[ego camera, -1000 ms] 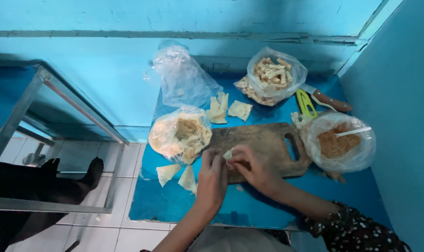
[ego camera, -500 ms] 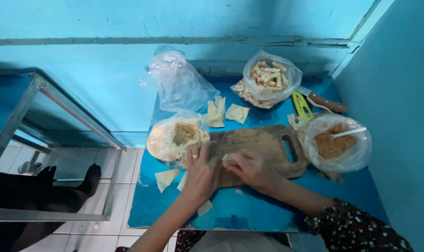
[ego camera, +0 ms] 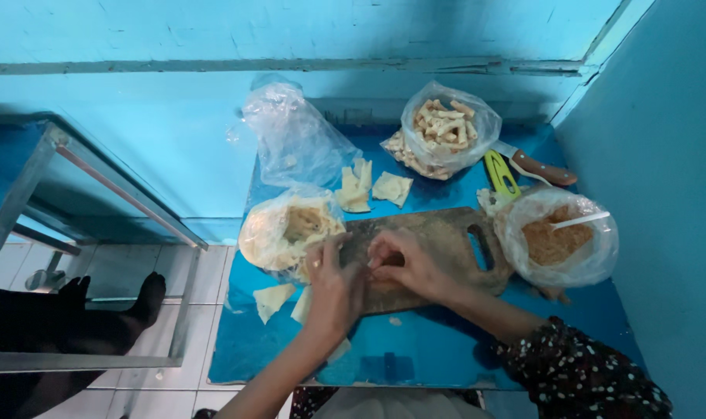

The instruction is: The person sits at a small blue table and folds square dough wrappers one at a time on a wooden cutting board, pressing the edges together to enclose filling. Filled pieces are set aside near a plastic bag of finished snack pieces, and the person occasionally reaches into a covered bowl of filling.

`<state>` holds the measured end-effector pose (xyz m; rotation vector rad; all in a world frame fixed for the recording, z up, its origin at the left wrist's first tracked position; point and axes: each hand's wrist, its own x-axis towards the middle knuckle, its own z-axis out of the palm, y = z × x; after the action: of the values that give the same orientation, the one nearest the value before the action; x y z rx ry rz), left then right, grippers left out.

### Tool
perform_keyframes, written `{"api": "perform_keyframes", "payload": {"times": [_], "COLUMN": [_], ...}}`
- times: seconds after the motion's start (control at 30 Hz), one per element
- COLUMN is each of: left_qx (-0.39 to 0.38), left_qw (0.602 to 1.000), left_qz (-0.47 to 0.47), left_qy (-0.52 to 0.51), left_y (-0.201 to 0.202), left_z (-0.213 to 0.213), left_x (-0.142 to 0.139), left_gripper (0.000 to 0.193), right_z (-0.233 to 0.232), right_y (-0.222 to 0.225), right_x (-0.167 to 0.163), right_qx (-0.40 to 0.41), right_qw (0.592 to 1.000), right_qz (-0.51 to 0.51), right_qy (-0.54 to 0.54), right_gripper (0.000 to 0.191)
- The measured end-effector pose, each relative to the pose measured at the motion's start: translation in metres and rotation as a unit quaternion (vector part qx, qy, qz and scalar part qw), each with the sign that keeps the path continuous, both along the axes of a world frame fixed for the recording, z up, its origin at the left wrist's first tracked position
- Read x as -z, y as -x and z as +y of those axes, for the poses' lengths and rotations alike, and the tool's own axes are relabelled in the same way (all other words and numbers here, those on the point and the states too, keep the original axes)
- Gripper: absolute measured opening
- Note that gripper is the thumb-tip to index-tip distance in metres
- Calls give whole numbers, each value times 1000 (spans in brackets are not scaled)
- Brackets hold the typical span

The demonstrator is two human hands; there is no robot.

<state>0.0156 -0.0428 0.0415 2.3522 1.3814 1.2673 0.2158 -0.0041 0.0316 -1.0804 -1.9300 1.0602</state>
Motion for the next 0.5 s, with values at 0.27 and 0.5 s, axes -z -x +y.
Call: {"api": "perform_keyframes", "payload": {"times": [0.27, 0.5], "left_qx": [25, -3], "left_qw": [999, 1000], "left_qz": [15, -27], "left_qy": [-12, -13], "left_y": [3, -4], "left_z": [-3, -4], "left_x": [0, 8], "left_gripper": [14, 12], "right_z": [-20, -10], "right_y": [-4, -1], "right_x": [-24, -12], "right_qx": [-18, 55], "right_qw": [924, 976], "right_qz": [-154, -121], "right_qy": [-350, -172], "right_gripper": [29, 28]}}
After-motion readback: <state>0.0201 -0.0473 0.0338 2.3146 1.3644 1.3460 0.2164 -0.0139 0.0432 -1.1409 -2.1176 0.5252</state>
